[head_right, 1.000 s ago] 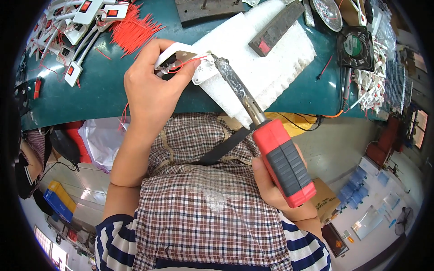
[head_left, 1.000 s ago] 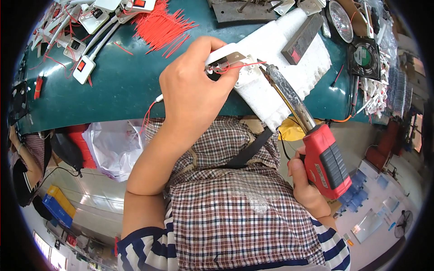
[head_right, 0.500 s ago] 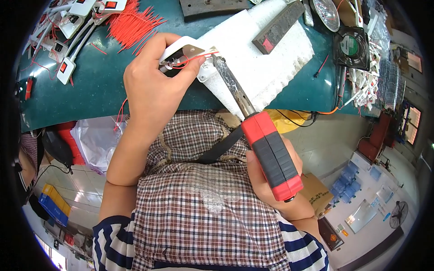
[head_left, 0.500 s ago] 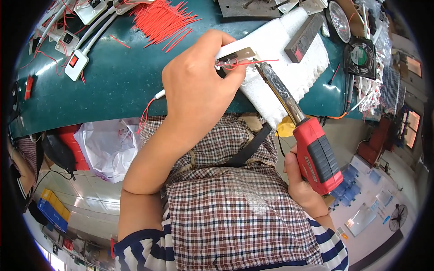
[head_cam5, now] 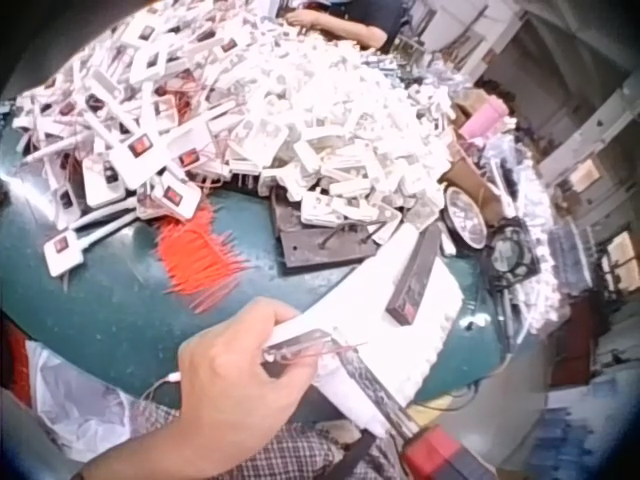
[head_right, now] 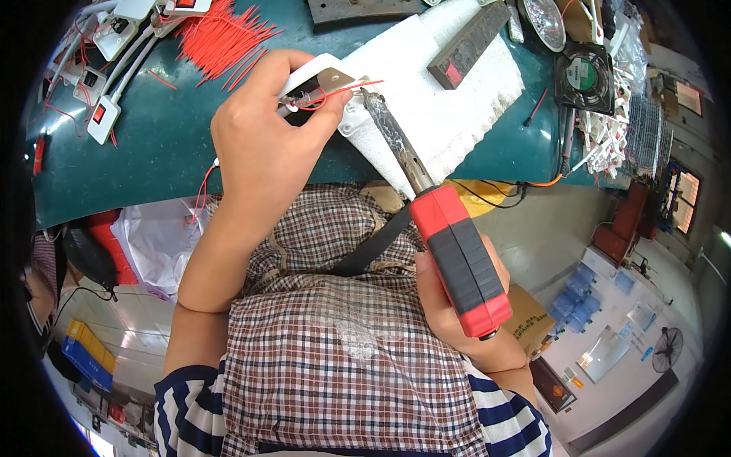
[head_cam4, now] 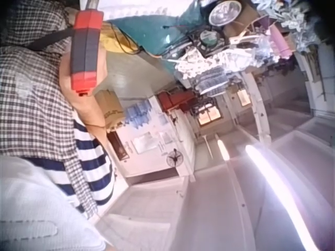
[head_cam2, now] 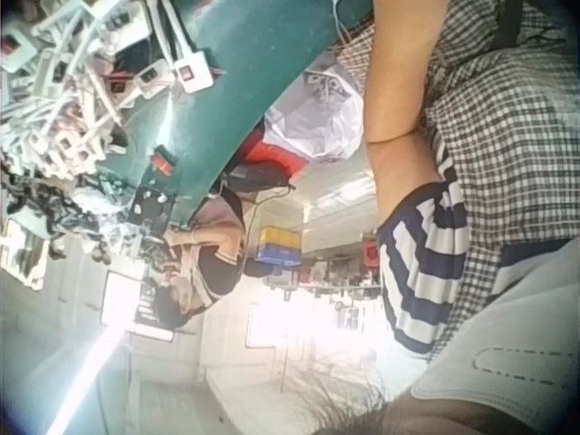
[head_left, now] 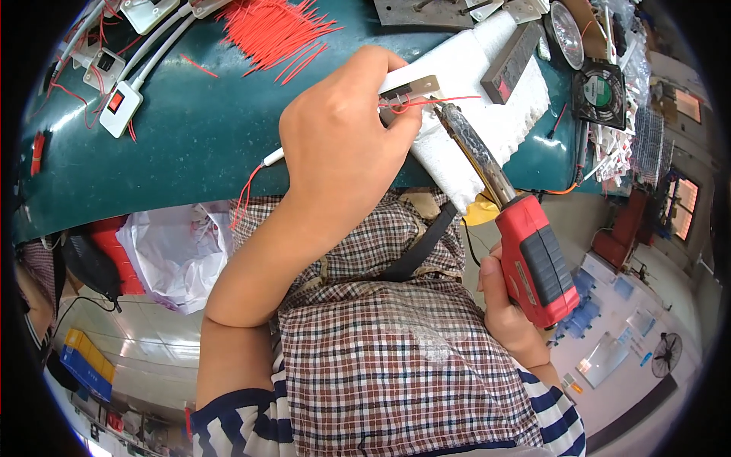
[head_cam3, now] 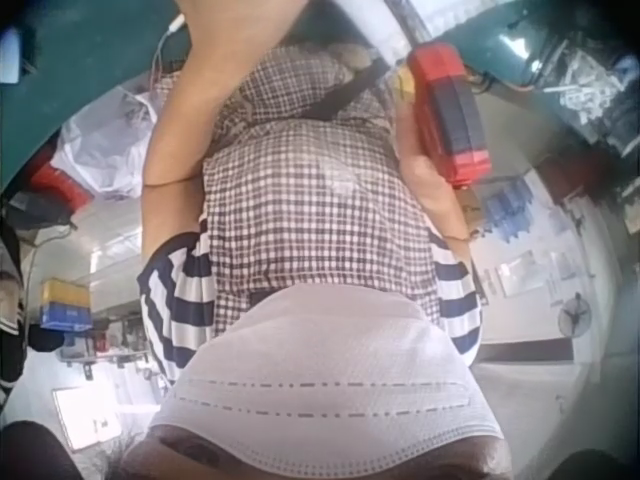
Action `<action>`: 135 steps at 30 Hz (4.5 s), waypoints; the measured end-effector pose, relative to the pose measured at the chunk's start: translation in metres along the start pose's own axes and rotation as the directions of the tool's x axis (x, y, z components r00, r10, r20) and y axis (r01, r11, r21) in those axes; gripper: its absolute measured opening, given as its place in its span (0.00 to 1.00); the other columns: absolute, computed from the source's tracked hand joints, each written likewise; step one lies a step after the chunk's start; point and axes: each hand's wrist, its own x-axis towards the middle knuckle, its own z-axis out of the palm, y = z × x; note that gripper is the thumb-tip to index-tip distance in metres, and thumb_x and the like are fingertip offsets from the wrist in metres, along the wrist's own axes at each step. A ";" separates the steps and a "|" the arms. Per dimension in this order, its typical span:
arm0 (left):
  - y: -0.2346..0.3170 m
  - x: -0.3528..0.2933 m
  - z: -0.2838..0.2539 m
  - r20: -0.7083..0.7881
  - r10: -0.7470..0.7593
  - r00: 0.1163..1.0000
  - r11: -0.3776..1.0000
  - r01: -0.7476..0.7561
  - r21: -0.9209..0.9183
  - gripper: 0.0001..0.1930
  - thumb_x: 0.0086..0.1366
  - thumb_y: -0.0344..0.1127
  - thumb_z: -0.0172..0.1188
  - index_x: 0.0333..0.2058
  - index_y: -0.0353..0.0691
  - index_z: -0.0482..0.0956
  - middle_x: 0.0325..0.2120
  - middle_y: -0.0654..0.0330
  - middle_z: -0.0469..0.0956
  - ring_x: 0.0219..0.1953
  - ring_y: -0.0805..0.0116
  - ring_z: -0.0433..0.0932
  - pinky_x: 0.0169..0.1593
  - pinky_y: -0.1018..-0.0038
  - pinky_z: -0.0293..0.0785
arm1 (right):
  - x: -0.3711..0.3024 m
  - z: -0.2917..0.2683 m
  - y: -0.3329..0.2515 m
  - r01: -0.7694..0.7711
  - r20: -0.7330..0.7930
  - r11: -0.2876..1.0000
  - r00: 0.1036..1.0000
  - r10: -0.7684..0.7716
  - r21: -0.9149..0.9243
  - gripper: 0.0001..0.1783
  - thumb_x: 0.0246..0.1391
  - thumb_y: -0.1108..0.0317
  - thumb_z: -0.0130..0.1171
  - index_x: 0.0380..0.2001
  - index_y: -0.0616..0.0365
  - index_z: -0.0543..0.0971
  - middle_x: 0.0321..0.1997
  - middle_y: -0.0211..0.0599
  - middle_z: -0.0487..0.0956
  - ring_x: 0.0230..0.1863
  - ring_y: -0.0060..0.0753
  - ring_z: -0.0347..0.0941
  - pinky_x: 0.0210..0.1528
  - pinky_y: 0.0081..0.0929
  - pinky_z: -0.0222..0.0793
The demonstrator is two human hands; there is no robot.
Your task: The person solders wires onto small electrical components, including switches and circuit components, at an assembly workstation. This is done using a soldering iron.
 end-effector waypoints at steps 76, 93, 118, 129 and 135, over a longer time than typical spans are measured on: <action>0.003 0.002 -0.008 0.083 -0.036 0.996 0.999 0.038 -0.023 0.16 0.51 0.36 0.72 0.37 0.41 0.78 0.23 0.57 0.80 0.26 0.57 0.81 0.30 0.64 0.74 | 0.129 0.025 -0.024 0.483 -0.336 0.832 0.858 -0.389 0.273 0.23 0.51 0.87 0.65 0.49 0.68 0.69 0.39 0.44 0.81 0.39 0.29 0.81 0.49 0.27 0.78; 0.007 0.002 -0.019 0.186 -0.052 0.981 0.989 0.077 -0.127 0.14 0.56 0.35 0.62 0.40 0.36 0.77 0.32 0.52 0.80 0.35 0.51 0.80 0.40 0.63 0.74 | 0.136 0.027 -0.005 0.536 -0.310 0.815 0.831 -0.462 0.222 0.15 0.53 0.79 0.67 0.44 0.62 0.77 0.38 0.29 0.82 0.44 0.18 0.70 0.44 0.18 0.69; 0.011 -0.016 0.000 -0.046 0.176 0.983 0.984 -0.174 0.045 0.10 0.46 0.26 0.74 0.26 0.38 0.80 0.46 0.55 0.78 0.42 0.57 0.80 0.40 0.67 0.78 | 0.134 0.042 0.010 0.577 -0.385 0.817 0.749 -0.539 -0.021 0.28 0.46 0.83 0.69 0.51 0.63 0.71 0.45 0.35 0.76 0.41 0.31 0.80 0.46 0.27 0.73; 0.010 -0.023 0.001 0.001 0.255 0.967 0.945 -0.250 0.213 0.08 0.49 0.25 0.73 0.28 0.35 0.82 0.47 0.52 0.79 0.43 0.58 0.82 0.41 0.70 0.81 | 0.103 0.028 0.033 0.455 -0.284 0.880 0.869 -0.406 0.136 0.15 0.61 0.73 0.61 0.49 0.64 0.72 0.42 0.36 0.80 0.38 0.28 0.76 0.46 0.24 0.74; 0.017 -0.018 -0.005 0.068 0.224 0.972 0.946 -0.234 0.225 0.08 0.49 0.25 0.73 0.27 0.35 0.82 0.46 0.53 0.80 0.44 0.56 0.82 0.44 0.68 0.80 | 0.068 -0.004 0.037 0.303 -0.289 0.866 0.937 -0.195 0.398 0.19 0.61 0.76 0.57 0.54 0.66 0.68 0.36 0.37 0.75 0.29 0.24 0.74 0.37 0.29 0.76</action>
